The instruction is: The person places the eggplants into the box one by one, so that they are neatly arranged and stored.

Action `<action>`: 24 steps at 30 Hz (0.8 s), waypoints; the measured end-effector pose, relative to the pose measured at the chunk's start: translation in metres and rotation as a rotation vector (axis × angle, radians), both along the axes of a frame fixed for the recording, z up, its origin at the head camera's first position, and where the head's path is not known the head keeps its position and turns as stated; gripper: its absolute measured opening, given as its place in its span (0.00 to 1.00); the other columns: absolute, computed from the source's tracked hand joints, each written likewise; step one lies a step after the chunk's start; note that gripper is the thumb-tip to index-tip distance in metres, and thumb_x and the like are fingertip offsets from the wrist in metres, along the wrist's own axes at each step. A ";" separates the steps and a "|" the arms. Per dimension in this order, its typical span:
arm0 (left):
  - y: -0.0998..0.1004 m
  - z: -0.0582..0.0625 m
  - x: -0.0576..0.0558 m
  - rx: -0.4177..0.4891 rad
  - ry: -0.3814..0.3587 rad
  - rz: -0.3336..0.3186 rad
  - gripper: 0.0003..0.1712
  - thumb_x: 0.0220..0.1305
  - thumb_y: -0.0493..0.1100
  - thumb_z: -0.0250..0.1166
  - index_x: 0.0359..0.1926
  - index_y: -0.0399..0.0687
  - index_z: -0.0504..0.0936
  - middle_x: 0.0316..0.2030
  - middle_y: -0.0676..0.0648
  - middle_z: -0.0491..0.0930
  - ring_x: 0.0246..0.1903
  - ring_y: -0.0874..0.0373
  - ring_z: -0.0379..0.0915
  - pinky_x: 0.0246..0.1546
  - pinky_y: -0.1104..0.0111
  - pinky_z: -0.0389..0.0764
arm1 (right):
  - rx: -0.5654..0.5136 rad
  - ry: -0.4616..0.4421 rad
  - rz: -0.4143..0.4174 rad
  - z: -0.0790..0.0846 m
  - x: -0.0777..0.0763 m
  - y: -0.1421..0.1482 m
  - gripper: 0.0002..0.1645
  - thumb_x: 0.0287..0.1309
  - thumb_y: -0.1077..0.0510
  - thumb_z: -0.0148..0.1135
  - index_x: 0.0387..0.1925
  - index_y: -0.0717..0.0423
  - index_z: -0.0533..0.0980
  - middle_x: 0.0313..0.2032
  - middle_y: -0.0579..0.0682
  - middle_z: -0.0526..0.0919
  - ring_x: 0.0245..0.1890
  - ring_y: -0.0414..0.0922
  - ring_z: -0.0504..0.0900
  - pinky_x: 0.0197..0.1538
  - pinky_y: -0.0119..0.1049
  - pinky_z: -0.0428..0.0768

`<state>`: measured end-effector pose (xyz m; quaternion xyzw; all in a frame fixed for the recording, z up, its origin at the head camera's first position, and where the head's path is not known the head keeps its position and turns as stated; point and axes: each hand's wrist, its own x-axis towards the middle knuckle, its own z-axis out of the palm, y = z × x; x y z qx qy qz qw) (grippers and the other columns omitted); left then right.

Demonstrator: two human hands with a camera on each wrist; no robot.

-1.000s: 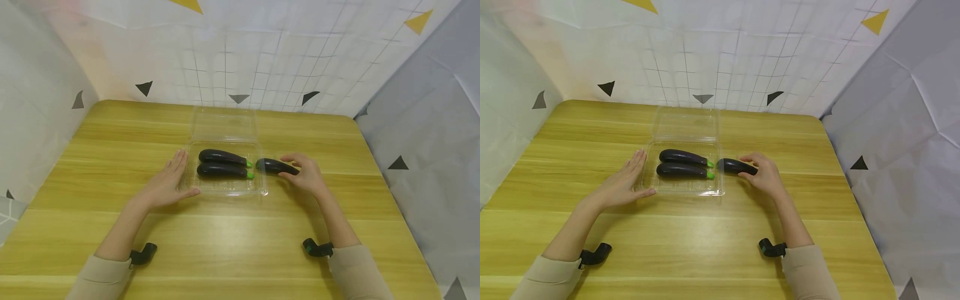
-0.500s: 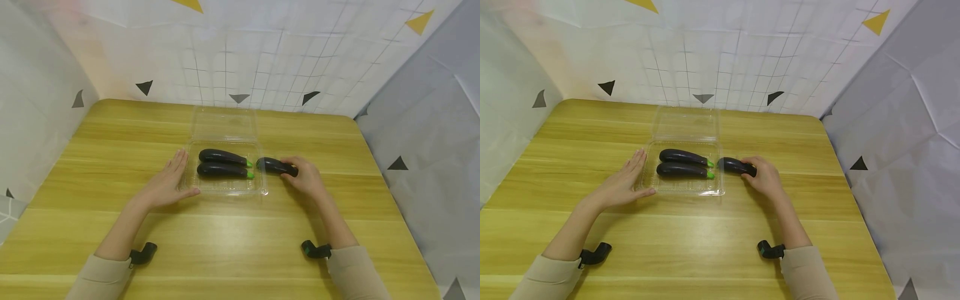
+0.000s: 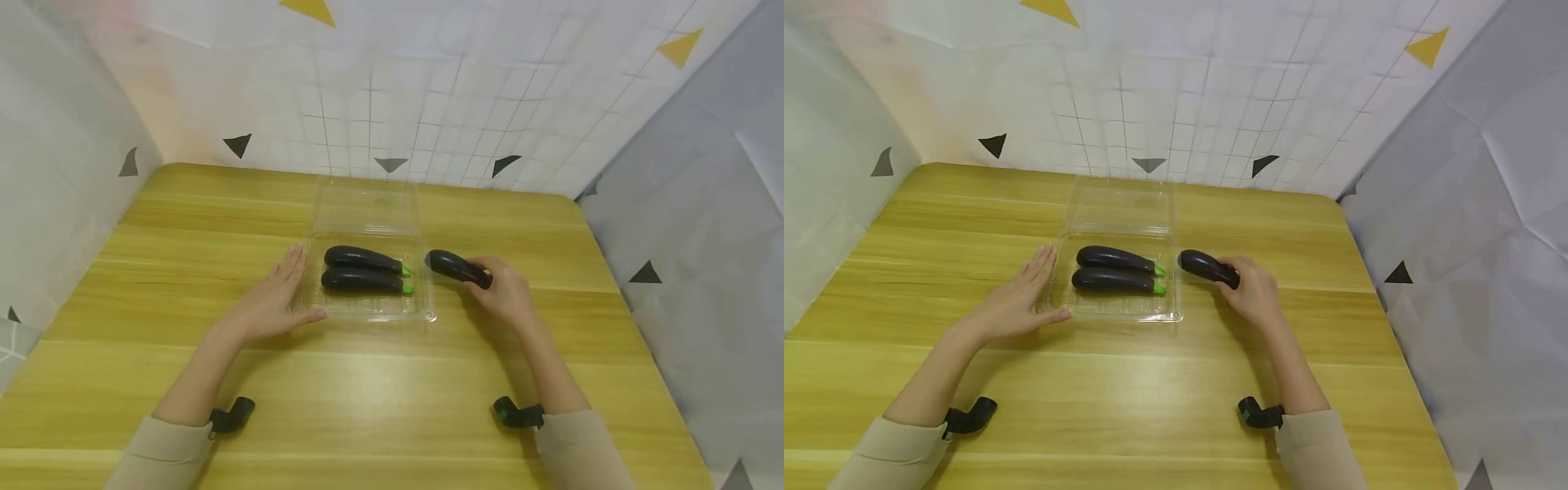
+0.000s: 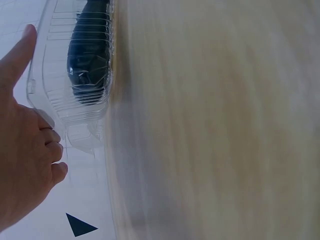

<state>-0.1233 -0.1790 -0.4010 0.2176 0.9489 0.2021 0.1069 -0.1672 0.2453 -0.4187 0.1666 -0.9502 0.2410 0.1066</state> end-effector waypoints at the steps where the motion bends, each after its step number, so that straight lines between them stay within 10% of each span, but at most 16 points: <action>1: 0.000 0.000 0.000 0.000 -0.001 0.000 0.65 0.59 0.73 0.56 0.74 0.40 0.30 0.74 0.43 0.23 0.73 0.52 0.19 0.72 0.53 0.38 | 0.001 0.016 -0.003 0.002 0.001 0.000 0.28 0.44 0.63 0.75 0.51 0.58 0.79 0.45 0.59 0.83 0.46 0.58 0.81 0.46 0.54 0.79; 16: -0.001 -0.003 -0.002 -0.001 0.002 -0.002 0.65 0.58 0.73 0.57 0.74 0.41 0.29 0.74 0.43 0.23 0.73 0.52 0.18 0.72 0.53 0.38 | 0.015 0.155 -0.054 0.037 0.006 -0.013 0.27 0.44 0.61 0.76 0.49 0.56 0.80 0.44 0.57 0.84 0.40 0.56 0.83 0.35 0.50 0.79; 24: -0.002 -0.003 -0.002 -0.005 0.005 -0.005 0.65 0.57 0.75 0.54 0.74 0.42 0.29 0.74 0.43 0.23 0.73 0.52 0.19 0.72 0.53 0.38 | -0.077 0.223 0.074 0.052 0.010 -0.041 0.26 0.41 0.62 0.77 0.47 0.56 0.82 0.40 0.53 0.85 0.40 0.51 0.82 0.37 0.44 0.80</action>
